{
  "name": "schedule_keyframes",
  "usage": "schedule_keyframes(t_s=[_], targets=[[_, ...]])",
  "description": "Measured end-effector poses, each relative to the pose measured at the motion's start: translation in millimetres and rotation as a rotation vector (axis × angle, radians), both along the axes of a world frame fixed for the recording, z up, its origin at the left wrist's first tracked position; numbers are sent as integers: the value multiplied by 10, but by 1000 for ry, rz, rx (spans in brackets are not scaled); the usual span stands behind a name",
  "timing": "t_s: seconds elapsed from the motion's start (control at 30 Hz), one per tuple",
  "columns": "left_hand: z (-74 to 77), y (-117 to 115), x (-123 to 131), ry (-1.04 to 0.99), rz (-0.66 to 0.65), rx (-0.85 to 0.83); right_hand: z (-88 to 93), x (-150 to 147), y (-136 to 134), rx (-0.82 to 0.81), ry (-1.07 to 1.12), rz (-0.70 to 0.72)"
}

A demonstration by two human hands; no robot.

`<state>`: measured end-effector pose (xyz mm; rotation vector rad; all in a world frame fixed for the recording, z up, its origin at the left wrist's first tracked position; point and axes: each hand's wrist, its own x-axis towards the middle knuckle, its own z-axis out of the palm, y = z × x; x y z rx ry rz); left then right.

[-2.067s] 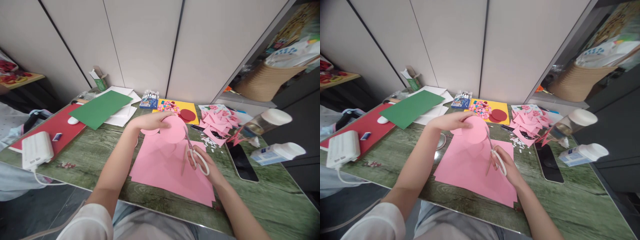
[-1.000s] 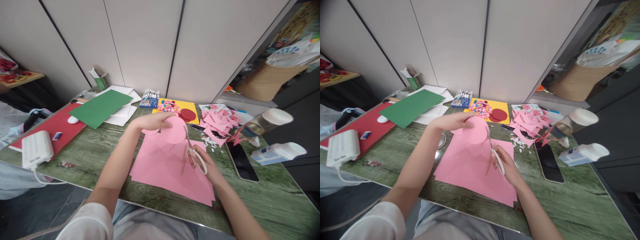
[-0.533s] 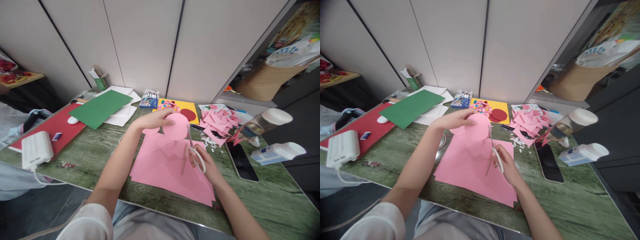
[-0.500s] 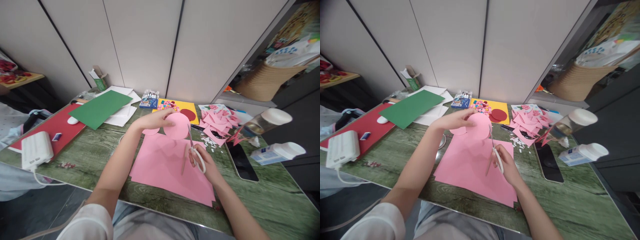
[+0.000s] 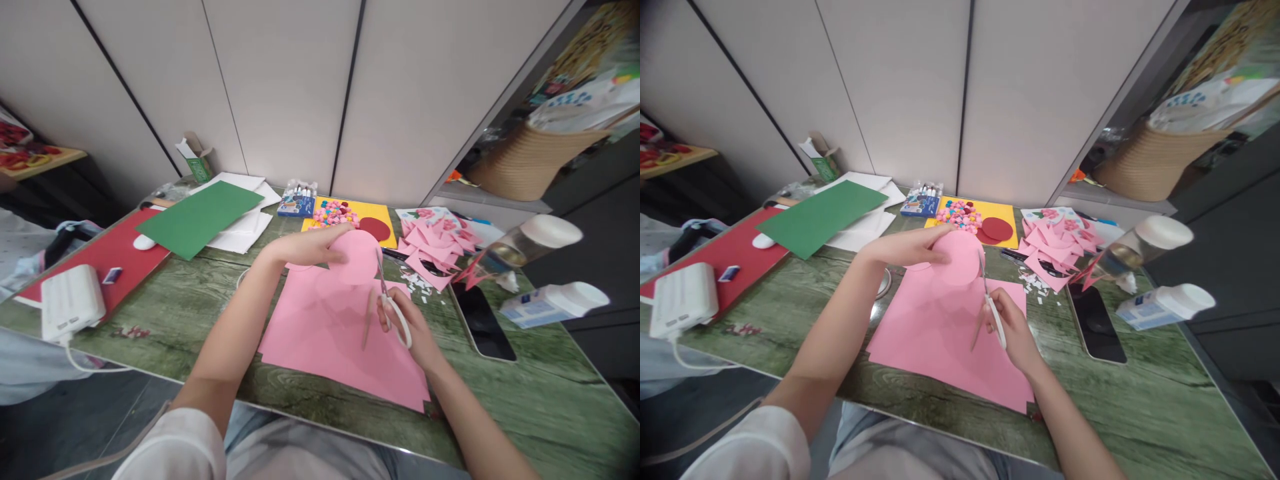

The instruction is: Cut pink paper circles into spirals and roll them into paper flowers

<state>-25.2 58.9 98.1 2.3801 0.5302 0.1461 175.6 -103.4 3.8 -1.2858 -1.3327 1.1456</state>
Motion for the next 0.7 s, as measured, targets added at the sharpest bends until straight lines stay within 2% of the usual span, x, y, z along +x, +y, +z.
schedule_keyframes(t_s=[0.37, 0.57, 0.7], targets=[[45, -14, -6, -43, 24, -21, -23, -6, 6, 0, 9, -2], [55, -9, -20, -28, 60, 20, -38, 7, -2, 8, 13, -1], [41, 8, -26, -31, 41, 7, -32, 1, 0, 2, 8, 0]])
